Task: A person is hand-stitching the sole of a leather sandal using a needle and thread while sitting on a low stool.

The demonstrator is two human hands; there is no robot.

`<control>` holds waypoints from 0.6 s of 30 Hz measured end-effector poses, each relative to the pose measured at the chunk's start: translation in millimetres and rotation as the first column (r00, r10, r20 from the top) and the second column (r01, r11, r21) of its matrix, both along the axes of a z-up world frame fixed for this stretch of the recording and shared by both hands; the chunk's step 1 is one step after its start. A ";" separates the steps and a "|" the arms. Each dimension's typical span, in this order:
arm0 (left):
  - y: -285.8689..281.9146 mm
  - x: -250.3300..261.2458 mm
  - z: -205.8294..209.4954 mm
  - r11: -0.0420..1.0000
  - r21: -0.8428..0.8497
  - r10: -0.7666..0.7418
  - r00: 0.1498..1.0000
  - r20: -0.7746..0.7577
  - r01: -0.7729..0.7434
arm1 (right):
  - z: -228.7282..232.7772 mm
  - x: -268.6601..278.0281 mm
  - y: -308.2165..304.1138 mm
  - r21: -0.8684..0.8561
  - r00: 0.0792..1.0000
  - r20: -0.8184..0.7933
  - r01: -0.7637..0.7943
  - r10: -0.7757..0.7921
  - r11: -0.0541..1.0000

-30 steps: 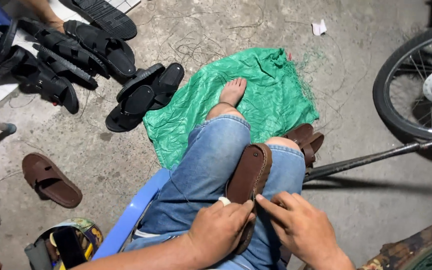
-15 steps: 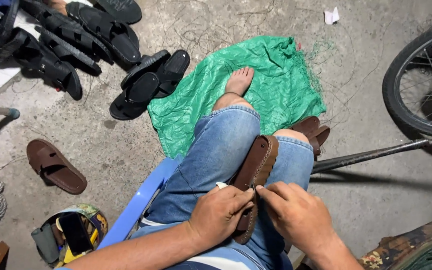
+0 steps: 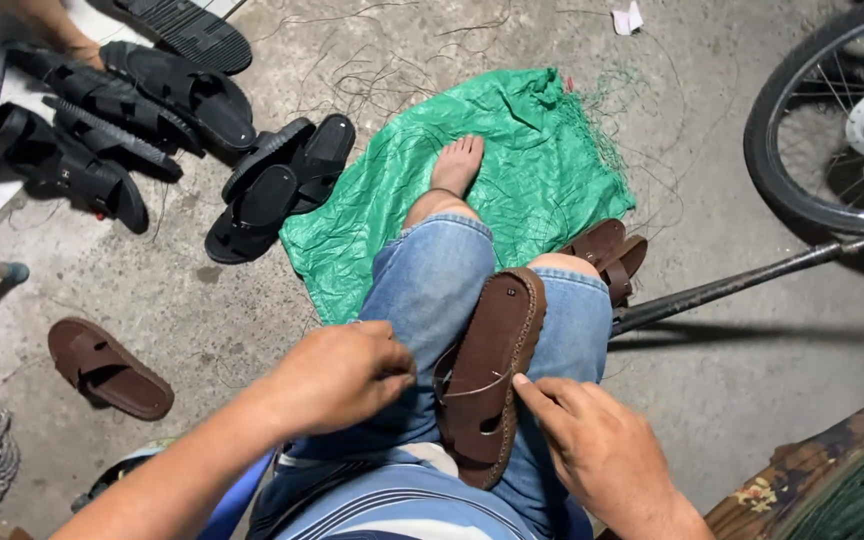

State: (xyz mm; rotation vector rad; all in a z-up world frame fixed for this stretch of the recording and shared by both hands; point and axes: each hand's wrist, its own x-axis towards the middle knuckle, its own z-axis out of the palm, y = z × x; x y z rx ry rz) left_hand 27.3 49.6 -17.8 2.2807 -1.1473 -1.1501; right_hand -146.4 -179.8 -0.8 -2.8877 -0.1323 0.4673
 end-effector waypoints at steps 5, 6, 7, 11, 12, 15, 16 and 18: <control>-26.4 -2.9 17.3 0.852 -0.135 0.171 0.512 -0.842 -0.506 | 1.2 1.6 3.2 0.090 0.997 0.068 0.017 -0.023 0.996; -33.5 -9.4 18.6 0.824 -0.104 0.088 0.308 -0.947 -0.557 | 0.9 -0.7 3.5 0.122 0.996 0.085 0.018 -0.029 0.992; -37.8 -13.5 6.3 0.827 -0.104 0.086 0.307 -0.948 -0.553 | 1.3 -2.0 3.9 0.121 0.996 0.083 0.023 -0.034 0.992; -55.0 -15.4 -10.9 0.902 -0.249 0.195 0.846 -0.496 -0.353 | 1.1 -3.2 5.8 0.148 0.991 0.106 0.061 -0.077 0.987; -59.0 -13.8 -7.5 0.965 -0.145 0.194 0.965 -0.177 -0.220 | 0.8 -3.4 5.9 0.154 0.987 0.136 0.065 -0.086 0.986; -69.3 -16.8 6.3 0.985 -0.172 -0.045 0.974 -0.220 0.007 | -3.3 -7.5 7.3 0.134 0.988 0.119 0.086 -0.102 0.987; -68.7 -15.6 7.1 0.985 -0.171 -0.051 0.974 -0.223 0.012 | -3.8 -8.9 7.1 0.135 0.987 0.117 0.092 -0.108 0.987; -67.9 -11.8 9.0 0.928 -0.283 -0.271 0.960 -0.067 0.242 | -5.2 -9.7 5.8 0.094 0.998 0.021 0.057 -0.060 0.994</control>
